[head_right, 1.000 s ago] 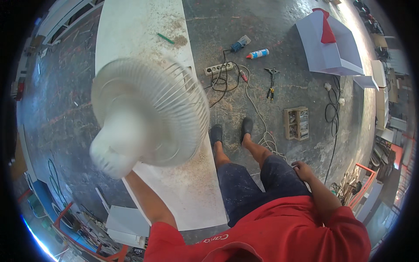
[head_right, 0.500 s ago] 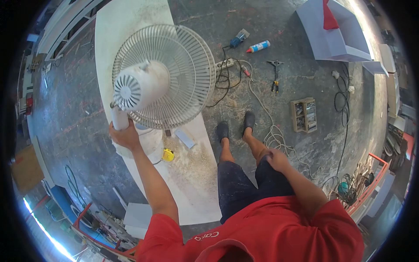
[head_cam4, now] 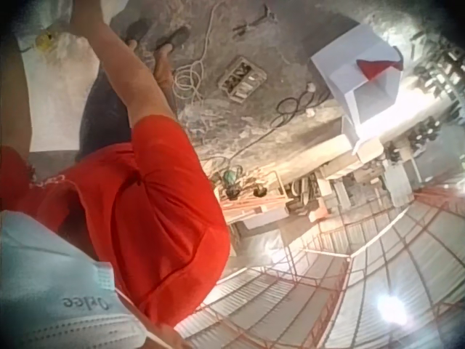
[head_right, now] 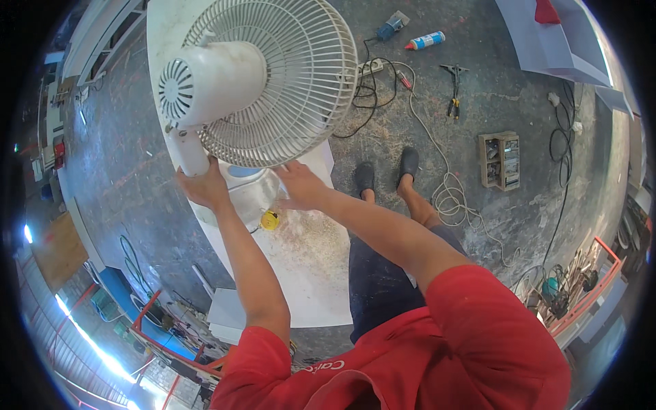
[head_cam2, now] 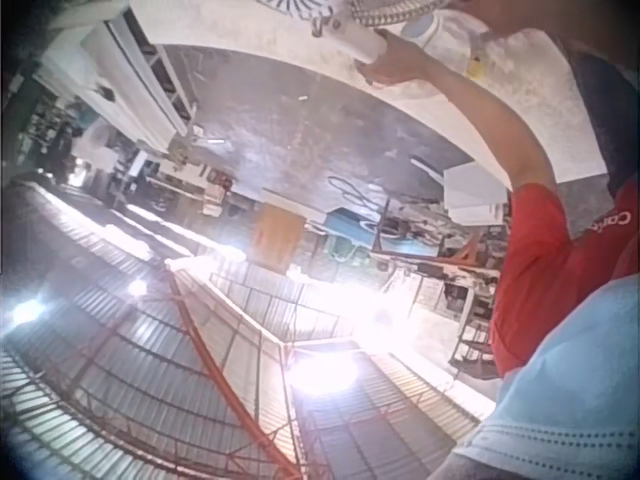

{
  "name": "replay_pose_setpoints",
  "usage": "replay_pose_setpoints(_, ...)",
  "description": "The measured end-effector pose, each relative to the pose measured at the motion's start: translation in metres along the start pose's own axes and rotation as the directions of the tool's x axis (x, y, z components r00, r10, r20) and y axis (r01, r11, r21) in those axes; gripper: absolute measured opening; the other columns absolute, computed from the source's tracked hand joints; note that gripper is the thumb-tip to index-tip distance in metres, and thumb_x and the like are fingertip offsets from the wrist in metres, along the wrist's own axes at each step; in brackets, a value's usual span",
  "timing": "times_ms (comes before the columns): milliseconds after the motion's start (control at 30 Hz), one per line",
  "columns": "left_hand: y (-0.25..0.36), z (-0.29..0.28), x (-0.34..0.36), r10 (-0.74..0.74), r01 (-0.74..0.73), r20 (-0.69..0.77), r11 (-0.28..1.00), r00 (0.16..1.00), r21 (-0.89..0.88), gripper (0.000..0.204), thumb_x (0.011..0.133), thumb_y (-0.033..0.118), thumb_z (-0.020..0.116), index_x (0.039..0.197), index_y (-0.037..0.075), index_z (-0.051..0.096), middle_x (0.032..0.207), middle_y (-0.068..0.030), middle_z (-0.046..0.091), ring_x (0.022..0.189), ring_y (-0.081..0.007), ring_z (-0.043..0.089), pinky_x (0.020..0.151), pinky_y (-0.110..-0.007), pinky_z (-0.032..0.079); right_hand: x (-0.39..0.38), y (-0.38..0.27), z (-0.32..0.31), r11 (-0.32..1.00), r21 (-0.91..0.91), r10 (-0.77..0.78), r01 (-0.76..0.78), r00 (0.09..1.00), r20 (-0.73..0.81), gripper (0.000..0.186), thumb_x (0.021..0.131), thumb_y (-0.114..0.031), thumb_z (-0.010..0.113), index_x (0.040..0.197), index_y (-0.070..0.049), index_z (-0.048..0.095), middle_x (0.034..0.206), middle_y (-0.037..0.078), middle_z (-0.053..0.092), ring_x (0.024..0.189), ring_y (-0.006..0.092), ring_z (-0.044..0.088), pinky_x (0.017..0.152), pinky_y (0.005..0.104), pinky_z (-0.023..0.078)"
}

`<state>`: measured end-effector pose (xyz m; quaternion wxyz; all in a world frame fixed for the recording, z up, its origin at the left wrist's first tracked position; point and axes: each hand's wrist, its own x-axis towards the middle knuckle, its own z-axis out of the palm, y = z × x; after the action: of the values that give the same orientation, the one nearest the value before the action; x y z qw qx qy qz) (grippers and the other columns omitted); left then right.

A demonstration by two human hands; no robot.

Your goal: The person uses a power tool to rout a recessed handle slot into a white wooden panel, then cleans the area using a cloth and an air compressor nozzle, and finally installs a silver metal handle into the prepared slot.

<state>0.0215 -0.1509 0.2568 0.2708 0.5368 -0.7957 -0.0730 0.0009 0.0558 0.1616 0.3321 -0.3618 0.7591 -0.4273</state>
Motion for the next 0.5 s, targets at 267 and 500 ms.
replay_pose_setpoints(267,0.011,-0.001,-0.034,0.067,-0.066,0.047,0.998,0.997,-0.022,0.064,0.064,0.02,0.094,0.116,0.001,0.064,0.11,-0.0166,0.069,0.105,-0.0391,0.065,0.094,-0.051,0.05,0.03,-0.025,0.001,0.992,0.118,0.014,-0.04,0.977,0.211,0.107,0.072,-0.035,0.085,0.161,-0.01,0.029,0.16,0.025,0.038,0.148,0.041,0.039,0.121,0.0451,0.035)
replay_pose_setpoints(500,0.012,-0.001,-0.046,0.056,-0.056,0.001,0.997,0.998,-0.045,0.059,0.059,0.013,0.094,0.11,0.003,0.065,0.106,-0.0145,0.069,0.102,-0.0379,0.064,0.091,-0.052,0.049,0.034,-0.029,0.006,1.0,0.012,0.01,-0.01,1.0,0.03,0.083,0.079,-0.033,0.08,0.151,-0.012,0.046,0.154,0.022,0.046,0.143,0.0398,0.044,0.117,0.0463,0.039)
